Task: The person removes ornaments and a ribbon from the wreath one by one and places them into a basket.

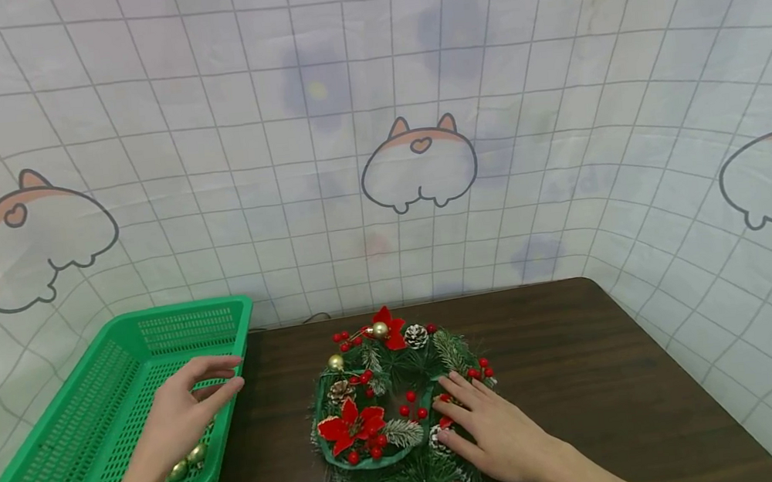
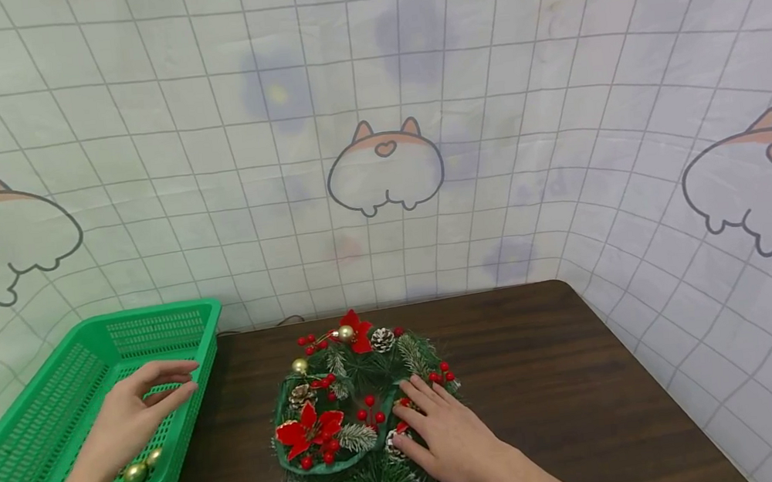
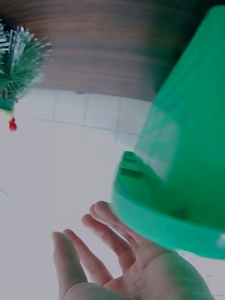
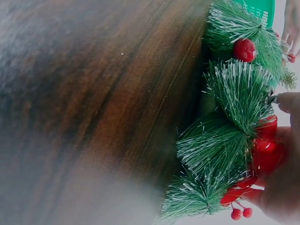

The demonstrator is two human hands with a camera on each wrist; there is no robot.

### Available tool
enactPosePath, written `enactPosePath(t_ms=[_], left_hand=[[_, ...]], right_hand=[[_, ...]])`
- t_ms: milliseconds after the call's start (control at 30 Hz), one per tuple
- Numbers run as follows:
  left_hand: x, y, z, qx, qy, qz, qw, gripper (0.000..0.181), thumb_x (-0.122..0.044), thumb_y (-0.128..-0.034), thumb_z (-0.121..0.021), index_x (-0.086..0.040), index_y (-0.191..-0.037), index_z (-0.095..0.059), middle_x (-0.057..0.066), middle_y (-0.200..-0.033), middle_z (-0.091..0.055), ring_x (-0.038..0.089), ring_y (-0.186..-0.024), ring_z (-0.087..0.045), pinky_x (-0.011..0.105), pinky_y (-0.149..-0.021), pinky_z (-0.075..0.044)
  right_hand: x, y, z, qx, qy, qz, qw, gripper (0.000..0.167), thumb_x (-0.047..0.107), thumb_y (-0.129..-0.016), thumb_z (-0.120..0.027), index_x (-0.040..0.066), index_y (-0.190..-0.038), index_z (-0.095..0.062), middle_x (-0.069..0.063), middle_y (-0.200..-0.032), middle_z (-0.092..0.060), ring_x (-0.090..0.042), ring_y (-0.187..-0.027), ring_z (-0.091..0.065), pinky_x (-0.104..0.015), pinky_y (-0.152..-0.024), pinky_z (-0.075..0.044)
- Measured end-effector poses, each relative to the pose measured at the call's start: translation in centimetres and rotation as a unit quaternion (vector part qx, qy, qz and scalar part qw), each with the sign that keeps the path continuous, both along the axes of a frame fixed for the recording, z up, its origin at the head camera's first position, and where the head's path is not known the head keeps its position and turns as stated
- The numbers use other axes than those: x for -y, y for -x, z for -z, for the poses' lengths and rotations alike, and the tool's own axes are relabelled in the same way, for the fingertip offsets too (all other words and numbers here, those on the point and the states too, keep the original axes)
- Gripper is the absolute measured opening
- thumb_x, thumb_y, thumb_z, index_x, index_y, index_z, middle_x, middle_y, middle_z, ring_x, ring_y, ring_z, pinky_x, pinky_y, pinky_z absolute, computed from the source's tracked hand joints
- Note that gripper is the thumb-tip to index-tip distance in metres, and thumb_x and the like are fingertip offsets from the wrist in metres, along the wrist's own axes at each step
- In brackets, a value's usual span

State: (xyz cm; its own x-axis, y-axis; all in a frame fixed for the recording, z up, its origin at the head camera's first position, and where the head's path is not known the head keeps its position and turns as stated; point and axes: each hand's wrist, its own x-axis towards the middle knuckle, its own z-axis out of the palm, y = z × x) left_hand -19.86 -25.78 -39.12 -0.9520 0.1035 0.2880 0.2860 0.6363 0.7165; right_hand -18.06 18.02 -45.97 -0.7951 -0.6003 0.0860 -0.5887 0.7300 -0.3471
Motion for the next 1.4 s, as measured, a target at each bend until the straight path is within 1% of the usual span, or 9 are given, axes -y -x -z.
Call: enactPosePath(t_ms=[200, 367, 467, 600, 733, 900, 1033, 1233, 1400], left_hand=[[-1.8, 0.8, 0.4, 0.009, -0.016, 0.020, 0.9996, 0.031, -0.028, -0.1014, -0.070, -0.013, -0.129, -0.068, 0.003, -0.126, -0.066, 0.017, -0.109, -0.061, 0.043, -0.099, -0.054], [-3.4, 1.6, 0.8, 0.020, -0.029, 0.032, 0.9989, 0.030, -0.026, -0.1012, -0.070, -0.010, -0.127, -0.069, 0.008, -0.125, -0.066, 0.026, -0.110, -0.062, 0.051, -0.098, -0.053], [-4.3, 2.2, 1.2, 0.029, -0.029, 0.038, 0.9985, 0.028, -0.025, -0.1009, -0.071, -0.011, -0.124, -0.070, 0.009, -0.125, -0.067, 0.028, -0.111, -0.063, 0.053, -0.097, -0.052], [-5.6, 3.1, 1.9, 0.044, -0.029, 0.043, 0.9977, 0.024, -0.024, -0.1001, -0.072, -0.013, -0.121, -0.072, 0.007, -0.123, -0.067, 0.027, -0.112, -0.063, 0.053, -0.095, -0.052], [-6.7, 3.9, 2.6, 0.059, -0.034, 0.047, 0.9966, 0.022, -0.022, -0.0994, -0.072, -0.014, -0.120, -0.072, 0.008, -0.123, -0.068, 0.028, -0.114, -0.063, 0.048, -0.089, -0.054], [-7.9, 4.4, 3.3, 0.064, -0.045, 0.059, 0.9951, 0.021, -0.018, -0.0991, -0.072, -0.012, -0.119, -0.073, 0.008, -0.117, -0.069, 0.028, -0.111, -0.064, 0.039, -0.080, -0.054], [-8.7, 4.9, 4.0, 0.062, -0.057, 0.067, 0.9942, 0.023, -0.017, -0.0986, -0.073, -0.010, -0.120, -0.072, 0.004, -0.114, -0.069, 0.026, -0.106, -0.065, 0.037, -0.078, -0.054], [-9.1, 5.8, 5.2, 0.061, -0.059, 0.062, 0.9944, 0.022, -0.016, -0.0987, -0.073, -0.010, -0.120, -0.073, 0.003, -0.111, -0.070, 0.025, -0.106, -0.065, 0.041, -0.083, -0.055], [-9.2, 6.5, 5.6, 0.068, -0.056, 0.052, 0.9947, 0.021, -0.013, -0.0983, -0.072, -0.009, -0.119, -0.073, 0.002, -0.108, -0.070, 0.023, -0.103, -0.066, 0.040, -0.080, -0.055]], right_hand=[[0.1, 0.1, 0.0, 0.009, 0.007, -0.002, 0.9999, 0.062, 0.053, -0.110, -0.039, 0.008, -0.149, -0.055, -0.013, -0.164, -0.034, -0.033, -0.153, -0.022, -0.057, -0.121, -0.022], [0.1, 0.1, 0.1, 0.011, 0.009, 0.000, 0.9999, 0.061, 0.053, -0.110, -0.039, 0.008, -0.149, -0.055, -0.013, -0.164, -0.033, -0.034, -0.153, -0.022, -0.057, -0.121, -0.022], [0.1, 0.0, 0.1, 0.012, 0.011, 0.001, 0.9999, 0.061, 0.052, -0.110, -0.039, 0.008, -0.149, -0.055, -0.013, -0.164, -0.033, -0.033, -0.153, -0.021, -0.057, -0.121, -0.022], [-0.1, -0.1, 0.0, 0.011, 0.014, 0.006, 0.9998, 0.061, 0.053, -0.110, -0.040, 0.008, -0.148, -0.056, -0.013, -0.164, -0.033, -0.033, -0.153, -0.021, -0.057, -0.121, -0.022], [-0.3, -0.2, 0.0, 0.004, 0.014, 0.009, 0.9999, 0.061, 0.053, -0.109, -0.040, 0.008, -0.148, -0.057, -0.014, -0.163, -0.035, -0.033, -0.153, -0.022, -0.057, -0.121, -0.022], [-0.3, -0.1, 0.0, -0.003, 0.016, 0.007, 0.9998, 0.060, 0.052, -0.110, -0.041, 0.008, -0.148, -0.057, -0.014, -0.163, -0.035, -0.033, -0.153, -0.023, -0.057, -0.121, -0.022], [-0.2, -0.1, 0.1, -0.001, 0.017, 0.007, 0.9998, 0.060, 0.051, -0.110, -0.042, 0.008, -0.148, -0.057, -0.014, -0.162, -0.035, -0.033, -0.153, -0.023, -0.057, -0.121, -0.022], [0.0, -0.1, 0.2, 0.007, 0.018, 0.006, 0.9998, 0.060, 0.052, -0.110, -0.041, 0.008, -0.148, -0.056, -0.014, -0.163, -0.035, -0.033, -0.153, -0.022, -0.057, -0.120, -0.023], [0.1, -0.1, 0.3, 0.005, 0.019, 0.004, 0.9998, 0.061, 0.053, -0.109, -0.041, 0.008, -0.148, -0.057, -0.014, -0.163, -0.035, -0.033, -0.153, -0.022, -0.058, -0.120, -0.022]])
